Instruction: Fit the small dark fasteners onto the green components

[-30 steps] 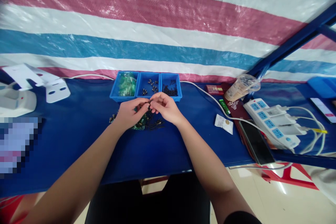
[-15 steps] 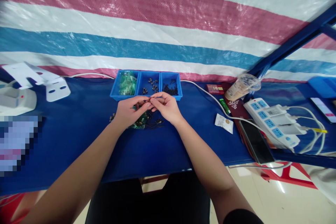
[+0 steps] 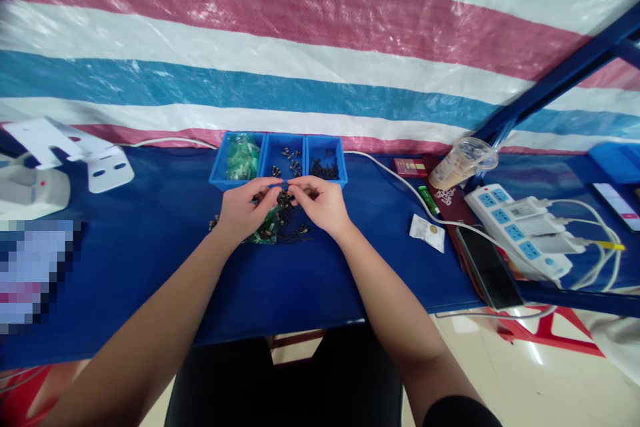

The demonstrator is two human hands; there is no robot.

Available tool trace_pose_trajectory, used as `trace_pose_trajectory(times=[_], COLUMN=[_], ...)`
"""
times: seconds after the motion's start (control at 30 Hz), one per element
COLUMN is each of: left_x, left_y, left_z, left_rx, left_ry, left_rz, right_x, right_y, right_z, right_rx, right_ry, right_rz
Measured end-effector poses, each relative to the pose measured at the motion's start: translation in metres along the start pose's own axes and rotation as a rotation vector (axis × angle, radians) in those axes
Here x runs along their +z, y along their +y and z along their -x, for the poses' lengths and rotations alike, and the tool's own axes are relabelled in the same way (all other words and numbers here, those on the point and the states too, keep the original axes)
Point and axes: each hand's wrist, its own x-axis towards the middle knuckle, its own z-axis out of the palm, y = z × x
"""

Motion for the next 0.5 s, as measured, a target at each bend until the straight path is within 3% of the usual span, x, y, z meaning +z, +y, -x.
trace_pose_trajectory(times=[0.27, 0.5], left_x=[0.0019, 0.0017], left_y=[-0.0017, -0.0019], left_z=[0.0000, 0.0013], left_rx=[0.005, -0.029], left_ry=[-0.001, -0.006], left_rz=[-0.017, -0.006], right_x=[0.0010, 0.0000], right_y=[0.0021, 0.0005], right_z=[0.0005, 0.0010], right_rx=[-0.017, -0.068], right_ry=[0.077, 0.049], right_rz=[0.088, 0.161])
